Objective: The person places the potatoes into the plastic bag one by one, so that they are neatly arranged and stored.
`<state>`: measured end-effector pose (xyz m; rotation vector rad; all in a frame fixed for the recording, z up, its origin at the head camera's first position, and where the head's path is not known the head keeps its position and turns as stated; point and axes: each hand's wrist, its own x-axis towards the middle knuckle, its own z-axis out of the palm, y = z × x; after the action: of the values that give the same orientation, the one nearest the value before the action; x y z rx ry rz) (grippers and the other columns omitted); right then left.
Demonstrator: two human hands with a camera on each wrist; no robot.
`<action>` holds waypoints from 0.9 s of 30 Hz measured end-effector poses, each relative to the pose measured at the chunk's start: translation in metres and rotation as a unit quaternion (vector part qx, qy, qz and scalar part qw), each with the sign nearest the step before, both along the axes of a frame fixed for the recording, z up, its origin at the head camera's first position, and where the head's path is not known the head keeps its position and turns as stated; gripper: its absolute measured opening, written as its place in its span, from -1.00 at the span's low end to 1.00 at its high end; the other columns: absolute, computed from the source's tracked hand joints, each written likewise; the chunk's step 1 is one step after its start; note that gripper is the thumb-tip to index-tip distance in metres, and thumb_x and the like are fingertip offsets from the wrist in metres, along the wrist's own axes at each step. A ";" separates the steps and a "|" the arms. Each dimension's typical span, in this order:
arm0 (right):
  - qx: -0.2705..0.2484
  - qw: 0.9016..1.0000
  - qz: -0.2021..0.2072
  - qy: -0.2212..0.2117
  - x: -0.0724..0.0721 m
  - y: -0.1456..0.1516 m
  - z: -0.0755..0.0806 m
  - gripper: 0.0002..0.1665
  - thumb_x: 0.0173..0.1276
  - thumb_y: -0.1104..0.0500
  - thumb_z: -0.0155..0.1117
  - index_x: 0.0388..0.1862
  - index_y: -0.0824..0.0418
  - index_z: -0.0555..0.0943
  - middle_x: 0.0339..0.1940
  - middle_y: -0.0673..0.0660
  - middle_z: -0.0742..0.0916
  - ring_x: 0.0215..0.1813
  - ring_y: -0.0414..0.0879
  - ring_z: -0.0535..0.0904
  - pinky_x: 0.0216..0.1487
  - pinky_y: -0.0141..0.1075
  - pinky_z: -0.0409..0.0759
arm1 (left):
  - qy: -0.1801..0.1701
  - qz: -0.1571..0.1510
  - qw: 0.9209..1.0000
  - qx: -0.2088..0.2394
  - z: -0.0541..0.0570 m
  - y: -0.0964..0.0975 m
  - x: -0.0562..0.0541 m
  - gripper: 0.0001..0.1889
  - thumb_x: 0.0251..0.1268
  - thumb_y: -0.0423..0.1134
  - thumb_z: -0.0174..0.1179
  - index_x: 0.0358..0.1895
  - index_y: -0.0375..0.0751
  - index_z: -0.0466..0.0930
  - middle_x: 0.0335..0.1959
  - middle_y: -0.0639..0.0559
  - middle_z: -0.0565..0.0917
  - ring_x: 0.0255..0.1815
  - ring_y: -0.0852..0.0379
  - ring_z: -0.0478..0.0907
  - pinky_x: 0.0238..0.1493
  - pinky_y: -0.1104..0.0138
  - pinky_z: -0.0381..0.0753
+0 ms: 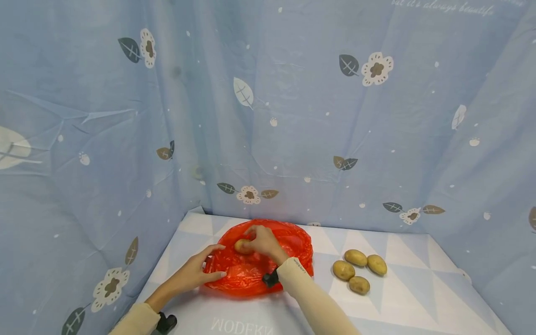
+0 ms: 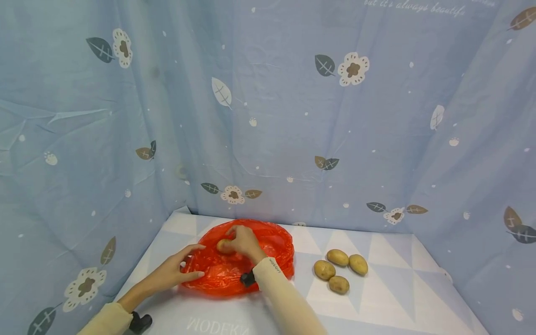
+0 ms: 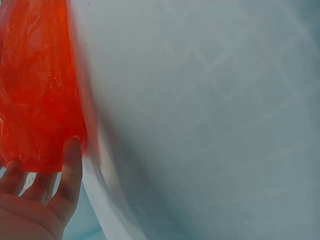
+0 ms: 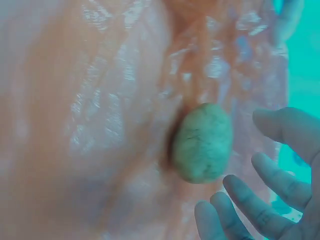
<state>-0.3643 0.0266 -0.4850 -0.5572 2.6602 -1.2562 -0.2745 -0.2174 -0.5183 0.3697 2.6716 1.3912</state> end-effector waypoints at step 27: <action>-0.009 0.996 -0.013 0.086 0.025 0.115 0.043 -0.65 0.36 0.06 0.49 0.09 0.07 0.70 -0.07 0.07 0.77 -0.22 -0.07 0.63 -0.20 -0.21 0.66 | 0.002 0.002 1.000 -0.006 -0.002 0.000 -0.001 -0.22 0.17 0.01 0.53 0.45 0.05 0.39 0.26 -0.07 0.54 0.07 -0.04 0.50 0.01 0.06 0.61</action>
<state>-0.3395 0.1418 -0.4418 -0.6626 2.8062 -1.2957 -0.2757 -0.2171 -0.5198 0.3659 2.6843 1.3768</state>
